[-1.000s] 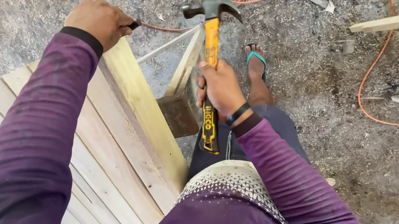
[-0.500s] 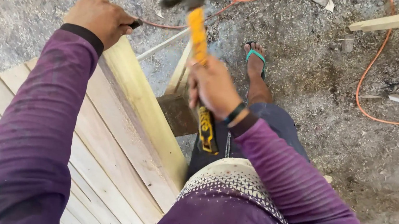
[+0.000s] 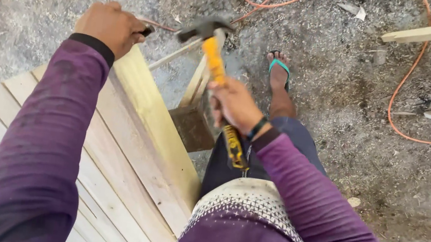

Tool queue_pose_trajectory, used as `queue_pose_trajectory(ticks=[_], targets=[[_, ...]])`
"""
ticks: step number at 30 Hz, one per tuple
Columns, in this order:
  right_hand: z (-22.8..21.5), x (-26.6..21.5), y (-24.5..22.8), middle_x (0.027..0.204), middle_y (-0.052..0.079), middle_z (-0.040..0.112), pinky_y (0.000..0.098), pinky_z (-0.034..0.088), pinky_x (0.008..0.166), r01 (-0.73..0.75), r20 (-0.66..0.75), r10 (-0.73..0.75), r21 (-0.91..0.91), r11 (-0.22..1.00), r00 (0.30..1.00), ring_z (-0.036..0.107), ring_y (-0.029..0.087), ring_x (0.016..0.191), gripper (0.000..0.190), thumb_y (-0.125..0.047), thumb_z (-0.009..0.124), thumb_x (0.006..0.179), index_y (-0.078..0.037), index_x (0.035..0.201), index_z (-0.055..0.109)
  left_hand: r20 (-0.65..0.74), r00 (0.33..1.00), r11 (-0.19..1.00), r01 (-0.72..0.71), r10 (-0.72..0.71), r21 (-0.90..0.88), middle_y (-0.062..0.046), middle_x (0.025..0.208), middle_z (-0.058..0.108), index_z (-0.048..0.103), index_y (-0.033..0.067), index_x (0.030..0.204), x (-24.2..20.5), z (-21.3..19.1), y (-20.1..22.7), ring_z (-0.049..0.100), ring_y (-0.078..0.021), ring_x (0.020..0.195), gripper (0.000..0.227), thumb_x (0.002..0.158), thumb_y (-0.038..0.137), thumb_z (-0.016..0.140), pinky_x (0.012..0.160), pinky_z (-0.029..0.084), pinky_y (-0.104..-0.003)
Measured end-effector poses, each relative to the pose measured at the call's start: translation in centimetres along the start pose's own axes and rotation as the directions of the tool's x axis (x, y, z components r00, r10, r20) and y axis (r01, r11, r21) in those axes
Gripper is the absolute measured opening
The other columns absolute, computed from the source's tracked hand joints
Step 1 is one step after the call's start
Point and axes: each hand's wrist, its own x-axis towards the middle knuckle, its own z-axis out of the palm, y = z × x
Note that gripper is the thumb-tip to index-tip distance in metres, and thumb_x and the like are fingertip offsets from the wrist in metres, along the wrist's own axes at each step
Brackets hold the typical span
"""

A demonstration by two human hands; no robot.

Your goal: The person hammers nails into wooden planks to assemble furniture.

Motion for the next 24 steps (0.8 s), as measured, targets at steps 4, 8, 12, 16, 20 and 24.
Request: queue_pose_trajectory(ticks=[4, 8, 12, 16, 20, 24], targets=[[-8.5, -0.8, -0.4, 0.070, -0.002, 0.050, 0.0317, 0.045, 0.043, 0.171, -0.302, -0.163, 0.002, 0.985, 0.939, 0.049, 0.011, 0.051, 0.012, -0.022, 0.056, 0.104, -0.011, 0.102, 0.057, -0.240, 0.951, 0.896, 0.075, -0.197, -0.439, -0.006, 0.097, 0.074, 0.077, 0.0129, 0.118, -2.2, -0.9, -0.4, 0.065, -0.0231, 0.090, 0.022, 0.106, 0.028, 0.067, 0.081, 0.055, -0.039], [-21.5, -4.0, -1.7, 0.075, 0.001, 0.058, 0.0312, 0.050, 0.052, 0.076, -0.600, -0.046, 0.024, 0.997, 0.798, 0.055, 0.012, 0.057, 0.012, -0.017, 0.055, 0.102, -0.008, 0.109, 0.060, -0.466, 0.593, 0.474, -0.156, -0.657, -0.867, -0.007, 0.099, 0.072, 0.073, 0.0009, 0.116, -4.0, 2.5, -1.1, 0.065, -0.0134, 0.089, 0.015, 0.112, 0.013, 0.064, 0.079, 0.056, -0.030], [-37.6, -8.4, 5.4, 0.082, 0.001, 0.056, 0.0315, 0.049, 0.056, 0.071, -0.750, -0.205, -0.207, 0.976, 0.629, 0.057, 0.014, 0.064, 0.017, -0.019, 0.061, 0.110, -0.003, 0.113, 0.056, -0.391, 0.404, 0.314, -0.245, -0.827, -0.917, -0.006, 0.111, 0.069, 0.064, 0.0010, 0.120, -9.6, 4.8, 2.4, 0.069, -0.0156, 0.098, 0.012, 0.115, 0.013, 0.062, 0.090, 0.064, -0.031], [-52.1, -16.4, 16.1, 0.077, 0.008, 0.060, 0.0445, 0.052, 0.059, -0.296, -0.842, -0.070, -0.264, 0.918, 0.534, 0.062, 0.027, 0.065, 0.020, -0.024, 0.051, 0.108, -0.005, 0.107, 0.058, -0.004, 0.205, -0.056, -0.287, -0.979, -0.956, -0.002, 0.096, 0.063, 0.056, 0.0047, 0.113, -15.6, 8.5, 8.9, 0.060, -0.0112, 0.081, 0.010, 0.114, 0.015, 0.056, 0.073, 0.052, -0.026], [-48.9, -17.1, 17.8, 0.074, 0.008, 0.058, 0.0450, 0.052, 0.058, -0.297, -0.925, 0.155, 0.048, 0.954, 0.347, 0.059, 0.025, 0.061, 0.008, -0.009, 0.049, 0.100, -0.005, 0.106, 0.053, 0.093, 0.131, -0.132, -0.327, -0.987, -0.936, -0.004, 0.093, 0.064, 0.057, 0.0039, 0.112, -19.7, 11.1, 14.7, 0.059, -0.0110, 0.078, 0.006, 0.109, 0.009, 0.059, 0.070, 0.049, -0.025], [-46.6, -13.6, 19.2, 0.072, 0.007, 0.055, 0.0419, 0.052, 0.056, -0.290, -0.865, 0.179, 0.040, 0.956, 0.469, 0.057, 0.023, 0.059, 0.008, -0.014, 0.050, 0.101, -0.007, 0.102, 0.052, -0.176, 0.212, 0.135, -0.192, -0.961, -0.972, -0.006, 0.104, 0.068, 0.059, 0.0026, 0.117, -18.5, 5.1, 14.0, 0.066, -0.0145, 0.096, 0.006, 0.113, 0.006, 0.061, 0.092, 0.057, -0.030]])
